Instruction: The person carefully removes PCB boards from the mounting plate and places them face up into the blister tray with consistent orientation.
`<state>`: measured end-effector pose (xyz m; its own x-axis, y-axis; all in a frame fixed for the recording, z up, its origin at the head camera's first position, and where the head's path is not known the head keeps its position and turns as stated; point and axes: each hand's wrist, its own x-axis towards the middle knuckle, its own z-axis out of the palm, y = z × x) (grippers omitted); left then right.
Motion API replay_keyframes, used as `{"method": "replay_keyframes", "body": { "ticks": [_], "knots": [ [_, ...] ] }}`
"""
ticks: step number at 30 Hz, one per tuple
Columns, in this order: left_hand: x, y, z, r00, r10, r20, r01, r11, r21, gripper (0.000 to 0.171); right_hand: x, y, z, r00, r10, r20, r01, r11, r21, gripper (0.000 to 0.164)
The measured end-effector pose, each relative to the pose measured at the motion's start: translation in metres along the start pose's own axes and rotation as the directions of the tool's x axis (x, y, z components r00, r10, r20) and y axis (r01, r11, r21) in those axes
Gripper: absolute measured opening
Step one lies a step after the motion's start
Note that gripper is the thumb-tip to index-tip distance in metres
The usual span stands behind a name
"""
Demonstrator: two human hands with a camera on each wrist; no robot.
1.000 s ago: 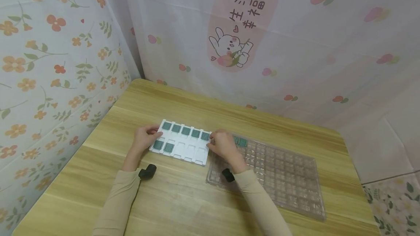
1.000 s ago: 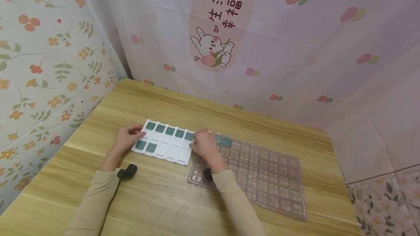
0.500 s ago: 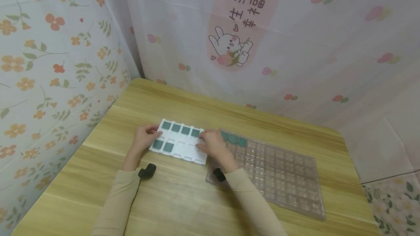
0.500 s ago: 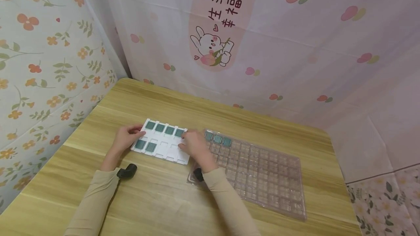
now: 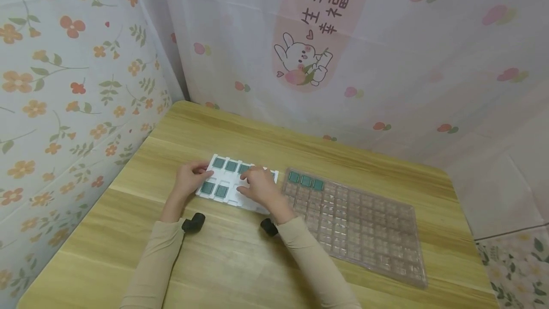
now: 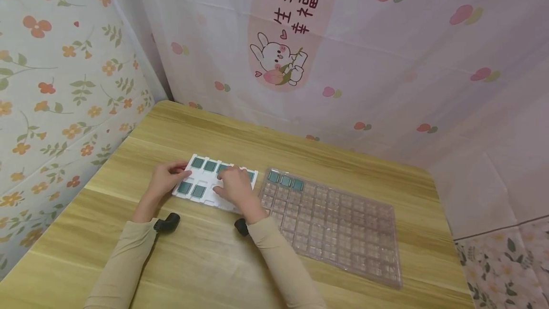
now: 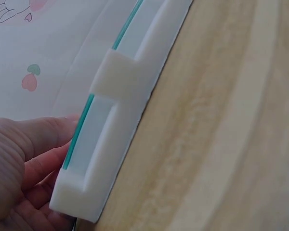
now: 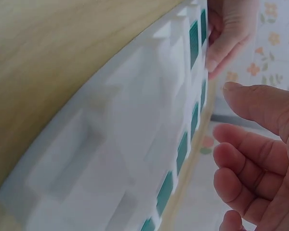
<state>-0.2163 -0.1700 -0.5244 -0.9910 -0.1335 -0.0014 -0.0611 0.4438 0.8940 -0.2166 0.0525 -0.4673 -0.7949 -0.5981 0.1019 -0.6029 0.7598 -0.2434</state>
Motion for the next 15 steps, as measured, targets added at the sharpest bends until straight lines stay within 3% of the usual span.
{"method": "replay_keyframes", "body": {
  "ticks": [9,15],
  "knots": [
    [0.002,-0.001,-0.001,1.000,0.022,-0.002,-0.022,1.000,-0.010,0.033,0.008,-0.011,0.006,0.999,-0.032,-0.016,0.032,0.999,0.009,0.025],
    [0.001,-0.001,-0.001,1.000,0.022,0.010,-0.021,0.999,-0.035,0.034,0.010,-0.017,0.009,0.999,-0.028,0.016,0.027,0.999,0.035,0.027]
  ]
}}
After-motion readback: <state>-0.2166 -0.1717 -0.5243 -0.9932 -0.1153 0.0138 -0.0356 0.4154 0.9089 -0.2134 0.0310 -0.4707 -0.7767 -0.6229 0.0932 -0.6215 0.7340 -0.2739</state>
